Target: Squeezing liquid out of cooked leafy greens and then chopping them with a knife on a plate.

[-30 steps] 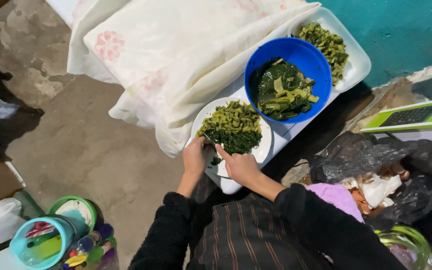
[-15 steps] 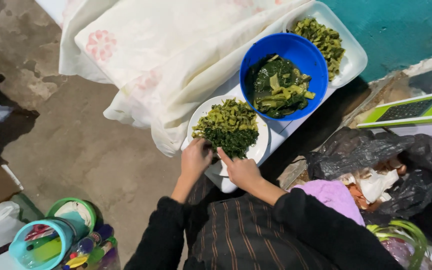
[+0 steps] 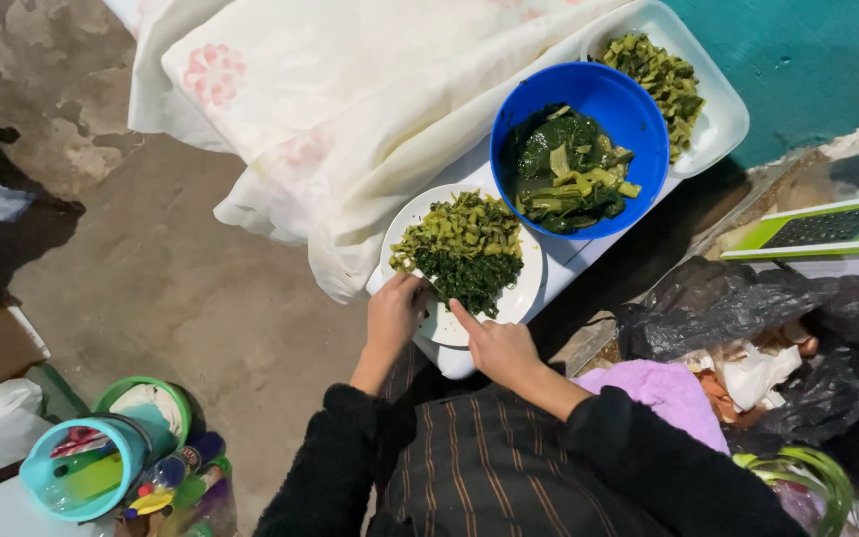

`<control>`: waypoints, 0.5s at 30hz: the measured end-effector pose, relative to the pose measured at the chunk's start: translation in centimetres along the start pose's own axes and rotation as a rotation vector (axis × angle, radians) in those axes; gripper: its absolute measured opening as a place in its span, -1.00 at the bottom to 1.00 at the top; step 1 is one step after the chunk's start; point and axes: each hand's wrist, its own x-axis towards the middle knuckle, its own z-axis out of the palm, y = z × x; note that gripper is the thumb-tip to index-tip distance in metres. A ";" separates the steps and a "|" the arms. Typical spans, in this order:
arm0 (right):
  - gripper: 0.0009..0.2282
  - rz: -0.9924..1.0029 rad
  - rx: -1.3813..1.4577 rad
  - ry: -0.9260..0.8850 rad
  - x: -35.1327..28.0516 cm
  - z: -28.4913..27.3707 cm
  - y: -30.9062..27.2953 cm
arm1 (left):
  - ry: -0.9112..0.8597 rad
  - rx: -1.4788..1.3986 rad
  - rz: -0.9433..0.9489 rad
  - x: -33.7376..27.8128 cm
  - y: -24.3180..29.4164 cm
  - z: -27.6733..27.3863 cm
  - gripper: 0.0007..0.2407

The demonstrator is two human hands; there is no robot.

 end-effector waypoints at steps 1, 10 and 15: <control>-0.34 0.003 0.001 -0.001 -0.6 -0.5 0.0 | -0.003 -0.001 0.000 0.3 -0.1 0.0 -0.90; -0.53 0.172 0.257 0.143 -4.1 -7.0 1.9 | -0.035 0.123 0.114 1.3 3.2 -1.0 -0.54; -0.52 0.312 0.279 0.247 -4.8 -8.6 2.7 | -0.490 0.241 0.560 5.3 6.8 -0.2 -0.16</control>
